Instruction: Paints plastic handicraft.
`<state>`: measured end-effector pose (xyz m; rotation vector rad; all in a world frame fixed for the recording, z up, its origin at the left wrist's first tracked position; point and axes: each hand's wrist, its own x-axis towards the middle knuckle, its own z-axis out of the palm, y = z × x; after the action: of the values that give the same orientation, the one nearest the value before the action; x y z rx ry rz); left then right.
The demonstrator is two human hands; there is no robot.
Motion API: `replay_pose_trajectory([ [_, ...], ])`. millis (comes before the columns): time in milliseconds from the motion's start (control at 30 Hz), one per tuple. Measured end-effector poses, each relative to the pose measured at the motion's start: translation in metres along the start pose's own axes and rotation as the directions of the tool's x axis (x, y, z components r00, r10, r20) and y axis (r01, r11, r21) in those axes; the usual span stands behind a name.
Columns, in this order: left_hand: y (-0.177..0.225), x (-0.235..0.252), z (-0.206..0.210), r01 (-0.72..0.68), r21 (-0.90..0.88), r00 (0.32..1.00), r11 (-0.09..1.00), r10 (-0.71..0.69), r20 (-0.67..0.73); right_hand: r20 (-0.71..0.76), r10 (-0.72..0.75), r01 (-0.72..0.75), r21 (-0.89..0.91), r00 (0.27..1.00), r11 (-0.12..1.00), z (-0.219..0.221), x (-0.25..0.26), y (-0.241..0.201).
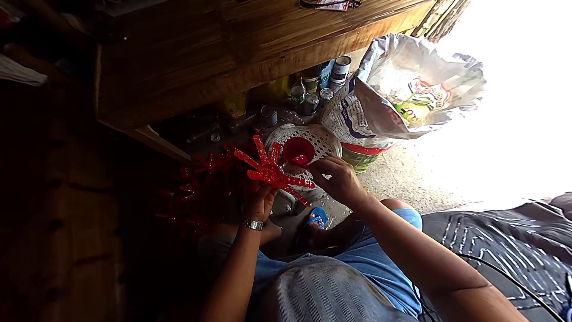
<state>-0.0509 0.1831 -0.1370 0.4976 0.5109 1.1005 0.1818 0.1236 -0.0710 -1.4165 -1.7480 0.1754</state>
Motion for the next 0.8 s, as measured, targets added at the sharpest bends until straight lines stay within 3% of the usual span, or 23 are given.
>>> replay_pose_trajectory([
  [800, 0.0009, -0.0011, 0.0034, 0.006, 0.006, 1.0, 1.0, -0.006, -0.016, 0.014, -0.065, 0.065, -0.011, 0.998, 0.998, -0.002, -0.0097, 0.0003],
])
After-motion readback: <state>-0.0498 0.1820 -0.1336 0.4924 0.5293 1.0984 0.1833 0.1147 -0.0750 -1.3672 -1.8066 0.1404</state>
